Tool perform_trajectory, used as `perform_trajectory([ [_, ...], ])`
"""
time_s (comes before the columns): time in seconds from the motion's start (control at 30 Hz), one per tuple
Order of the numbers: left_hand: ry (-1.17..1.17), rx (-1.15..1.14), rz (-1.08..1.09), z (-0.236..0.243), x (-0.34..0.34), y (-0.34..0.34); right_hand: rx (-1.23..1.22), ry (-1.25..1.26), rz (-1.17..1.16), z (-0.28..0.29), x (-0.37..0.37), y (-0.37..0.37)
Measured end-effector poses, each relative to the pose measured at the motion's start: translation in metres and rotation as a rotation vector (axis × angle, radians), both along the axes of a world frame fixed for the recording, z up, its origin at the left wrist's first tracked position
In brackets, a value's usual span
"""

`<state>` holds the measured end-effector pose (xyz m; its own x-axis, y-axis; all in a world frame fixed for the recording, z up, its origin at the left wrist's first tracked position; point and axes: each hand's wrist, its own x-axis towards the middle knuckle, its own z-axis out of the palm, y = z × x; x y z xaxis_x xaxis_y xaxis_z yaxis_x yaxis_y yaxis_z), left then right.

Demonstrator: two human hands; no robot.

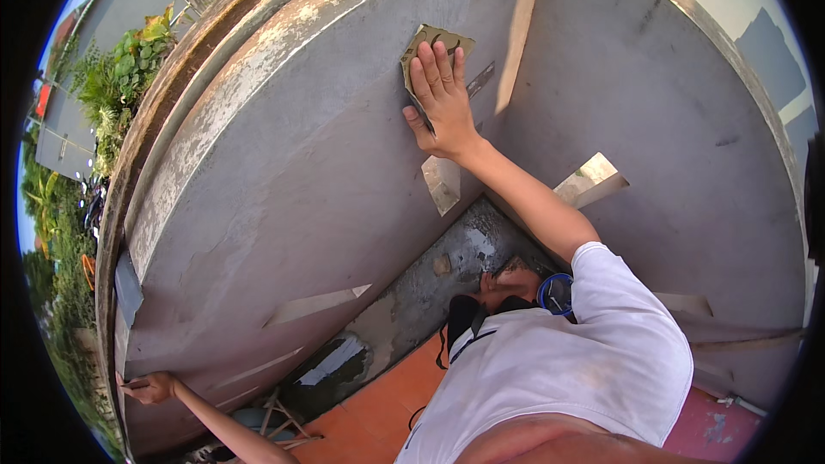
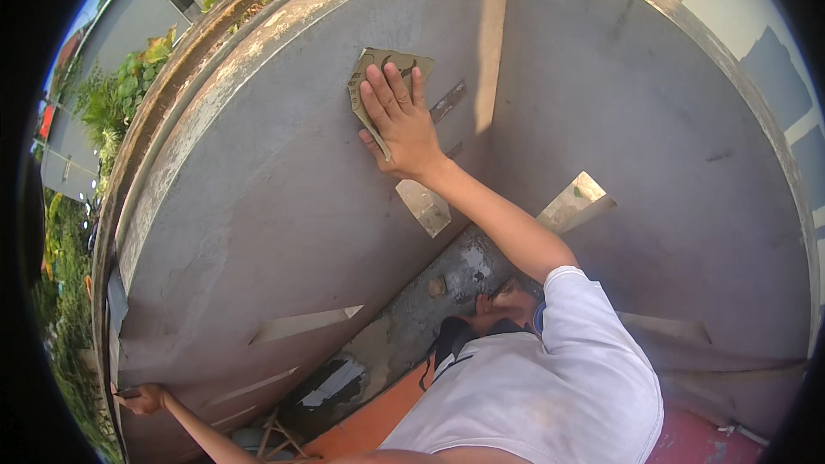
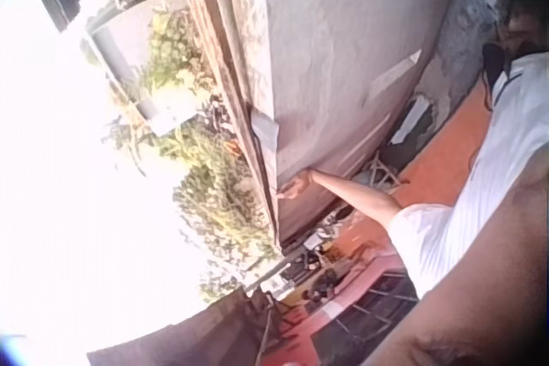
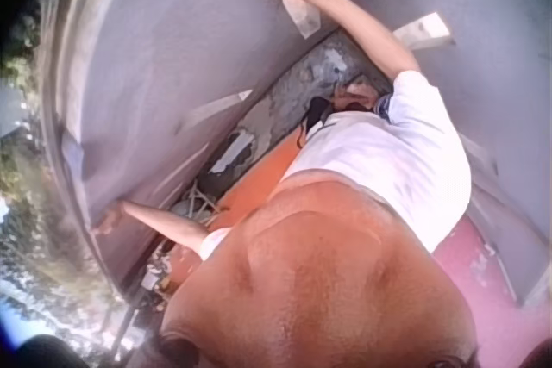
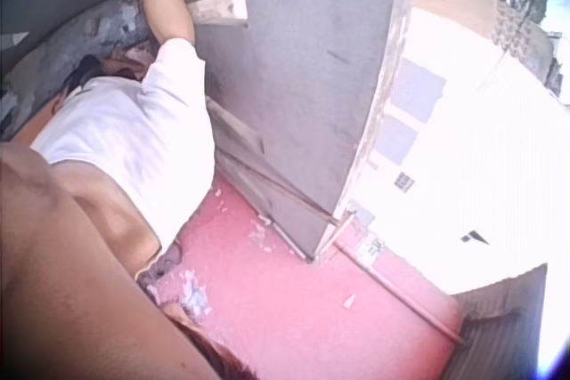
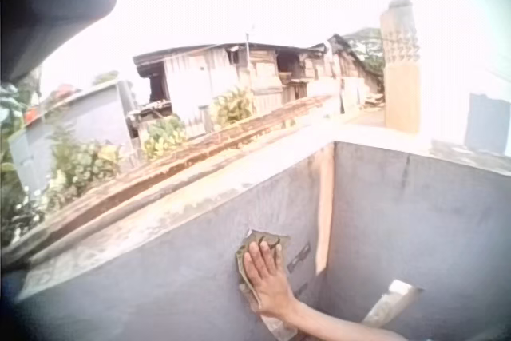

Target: The person smooths a ceiling surface using a metal trowel and a sanding block. They alternate between scraping with the trowel and rubbing the surface with the sanding block to even out the finish.

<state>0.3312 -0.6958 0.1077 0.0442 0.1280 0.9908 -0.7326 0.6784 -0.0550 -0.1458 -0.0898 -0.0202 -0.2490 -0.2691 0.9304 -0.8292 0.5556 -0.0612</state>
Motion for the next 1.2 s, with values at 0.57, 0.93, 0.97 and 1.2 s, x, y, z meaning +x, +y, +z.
perform_trajectory([
  [0.57, -0.046, -0.155, 0.044, 0.005, -0.009, 0.011, -0.514, -0.147, 0.099, 0.087, -0.011, -0.017],
  [0.93, -0.014, -0.089, -0.026, 0.001, 0.003, -0.013, -0.197, -0.084, 0.063, 0.063, 0.023, -0.032],
  [0.97, -0.015, -0.082, -0.060, 0.001, 0.000, -0.009, -0.364, -0.163, 0.053, 0.083, 0.012, -0.022],
  [1.2, -0.052, -0.084, -0.068, 0.004, 0.000, 0.005, -0.322, -0.038, 0.174, 0.068, 0.076, -0.115],
])
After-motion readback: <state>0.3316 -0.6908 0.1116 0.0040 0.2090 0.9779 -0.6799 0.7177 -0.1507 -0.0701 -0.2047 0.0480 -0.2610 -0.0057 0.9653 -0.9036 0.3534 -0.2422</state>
